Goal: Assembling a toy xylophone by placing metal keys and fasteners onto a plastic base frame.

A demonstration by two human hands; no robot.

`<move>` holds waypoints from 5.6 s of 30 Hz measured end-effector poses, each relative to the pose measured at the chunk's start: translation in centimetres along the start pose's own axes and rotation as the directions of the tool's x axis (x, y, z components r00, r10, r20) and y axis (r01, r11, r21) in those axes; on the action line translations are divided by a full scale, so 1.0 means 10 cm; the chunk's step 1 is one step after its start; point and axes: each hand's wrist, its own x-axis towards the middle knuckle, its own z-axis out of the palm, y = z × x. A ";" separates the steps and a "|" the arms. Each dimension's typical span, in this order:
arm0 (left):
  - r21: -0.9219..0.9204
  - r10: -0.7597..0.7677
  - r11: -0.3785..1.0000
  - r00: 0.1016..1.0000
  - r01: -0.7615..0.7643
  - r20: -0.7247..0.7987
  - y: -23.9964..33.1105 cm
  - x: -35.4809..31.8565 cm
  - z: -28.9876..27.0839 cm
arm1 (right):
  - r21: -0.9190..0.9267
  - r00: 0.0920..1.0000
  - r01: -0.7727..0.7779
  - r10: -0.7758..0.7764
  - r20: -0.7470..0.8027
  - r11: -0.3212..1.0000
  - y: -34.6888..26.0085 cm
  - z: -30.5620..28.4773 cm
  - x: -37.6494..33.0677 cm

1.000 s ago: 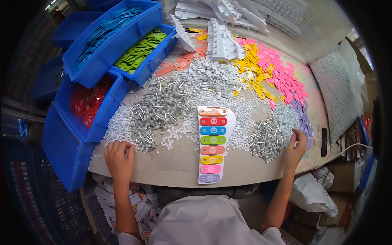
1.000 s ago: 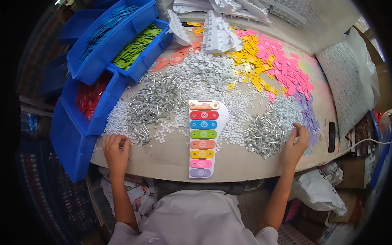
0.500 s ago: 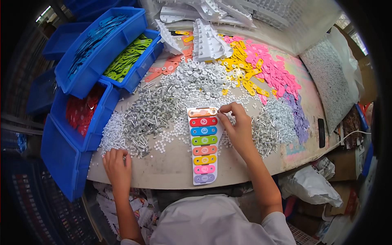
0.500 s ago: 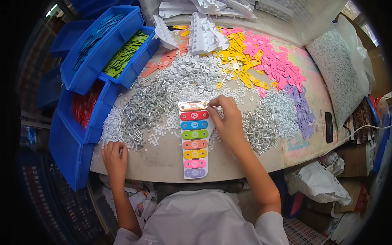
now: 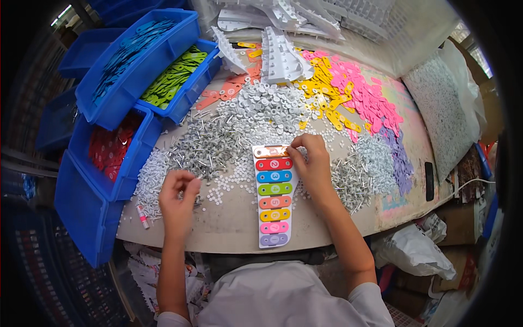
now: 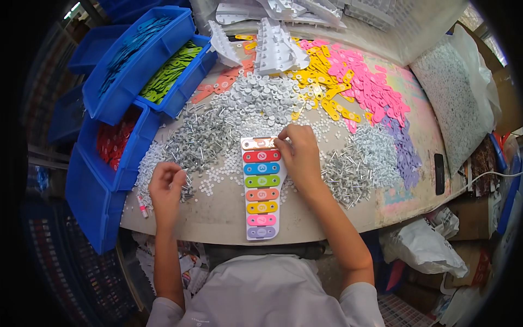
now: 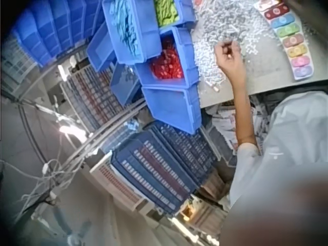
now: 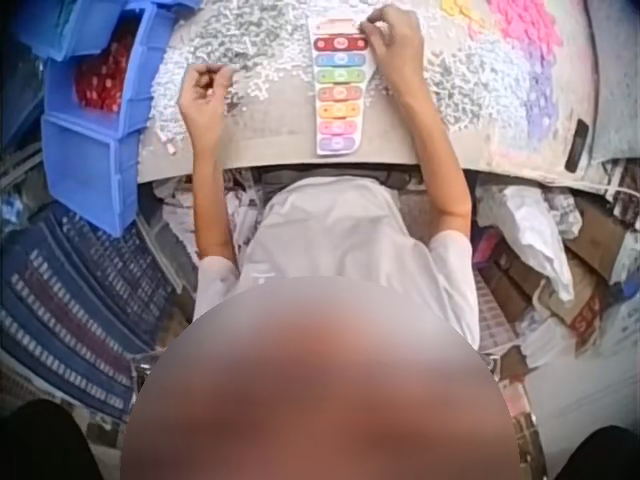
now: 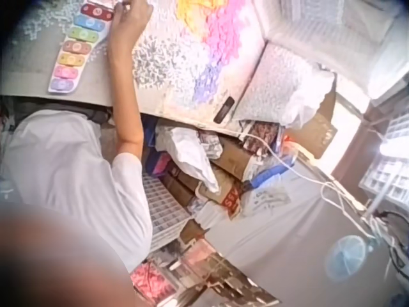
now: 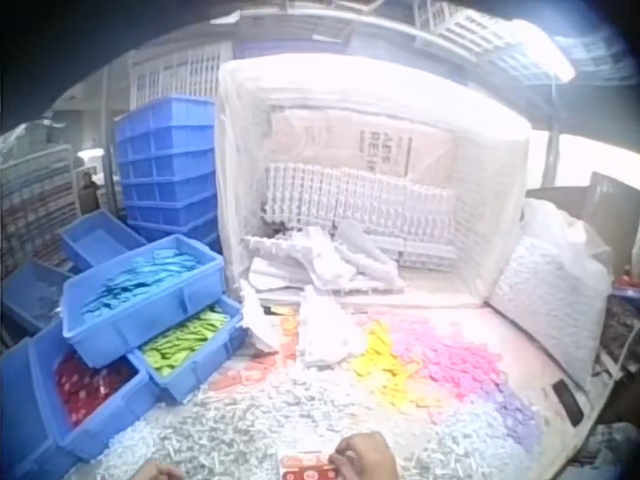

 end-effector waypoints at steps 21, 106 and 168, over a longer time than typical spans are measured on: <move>-0.114 -0.227 0.901 0.679 0.418 0.698 -0.02 0.83 0.98 | -0.076 0.710 -0.338 0.308 0.634 0.938 0.21 -0.26 0.48; -0.215 -0.128 0.956 0.946 0.197 0.298 0.11 0.07 0.15 | 0.367 0.827 -0.494 0.297 0.477 0.788 -0.14 -0.33 -0.03; 0.352 0.088 0.931 0.995 -0.097 0.041 -0.19 -0.67 -0.18 | -0.464 0.980 -0.198 0.177 -0.088 0.864 1.14 -1.69 -0.70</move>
